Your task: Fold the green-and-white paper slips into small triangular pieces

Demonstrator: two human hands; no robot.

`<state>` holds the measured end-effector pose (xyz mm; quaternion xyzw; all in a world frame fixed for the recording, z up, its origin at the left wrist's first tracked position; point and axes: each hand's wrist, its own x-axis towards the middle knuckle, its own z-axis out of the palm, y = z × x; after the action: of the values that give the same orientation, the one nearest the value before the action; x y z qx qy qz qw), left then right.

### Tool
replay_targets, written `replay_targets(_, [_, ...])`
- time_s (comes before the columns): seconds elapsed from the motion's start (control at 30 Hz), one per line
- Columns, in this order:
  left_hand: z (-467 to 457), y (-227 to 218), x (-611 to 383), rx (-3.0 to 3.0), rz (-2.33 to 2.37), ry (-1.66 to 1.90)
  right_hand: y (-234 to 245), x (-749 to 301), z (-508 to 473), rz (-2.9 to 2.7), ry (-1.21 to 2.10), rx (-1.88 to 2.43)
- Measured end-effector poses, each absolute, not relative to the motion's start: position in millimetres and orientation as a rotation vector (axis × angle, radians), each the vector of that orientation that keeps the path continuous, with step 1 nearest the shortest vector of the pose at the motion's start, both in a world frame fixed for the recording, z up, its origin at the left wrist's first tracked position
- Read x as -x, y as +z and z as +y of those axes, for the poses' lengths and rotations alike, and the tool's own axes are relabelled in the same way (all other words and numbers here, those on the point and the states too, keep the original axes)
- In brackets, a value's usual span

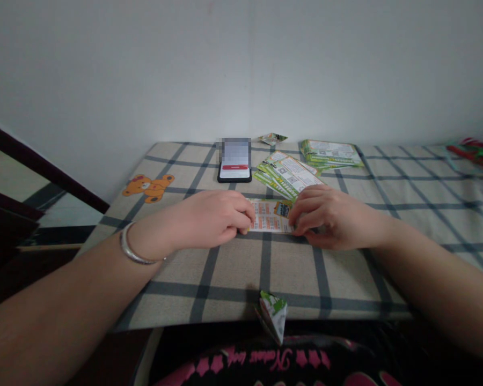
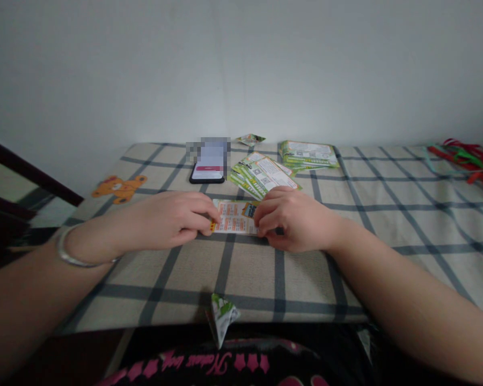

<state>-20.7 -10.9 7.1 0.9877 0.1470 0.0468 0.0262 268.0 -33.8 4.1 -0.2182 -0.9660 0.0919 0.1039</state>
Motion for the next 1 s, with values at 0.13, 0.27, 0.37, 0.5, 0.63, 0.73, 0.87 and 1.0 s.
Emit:
replay_targets(0.13, [-8,7,22,-2.976,0.458,0.169,5,-270,-35,-2.835,0.358,0.649])
replay_targets(0.27, [-2,6,24,-2.897,0.455,0.176,6,-271,-35,-2.822,0.403,0.673])
replay_targets(0.37, [0,7,25,-2.848,0.477,0.139,6,-270,-35,-2.81,0.41,0.686])
replay_targets(0.5, [-2,9,25,-2.832,0.492,0.167,6,-267,-37,-2.8,0.375,0.716])
replay_targets(0.63, [-4,7,22,-2.831,0.488,0.265,2,-263,-38,-2.794,0.32,0.741])
replay_targets(0.73, [-4,1,20,-2.859,0.519,0.295,-3,-261,-38,-2.787,0.261,0.787])
replay_targets(0.87, [-3,-7,19,-2.96,0.534,0.331,-7,-259,-37,-2.772,0.221,0.812])
replay_targets(1.0, [-4,-11,18,-3.011,0.656,0.336,-8,-259,-34,-2.762,0.227,0.815])
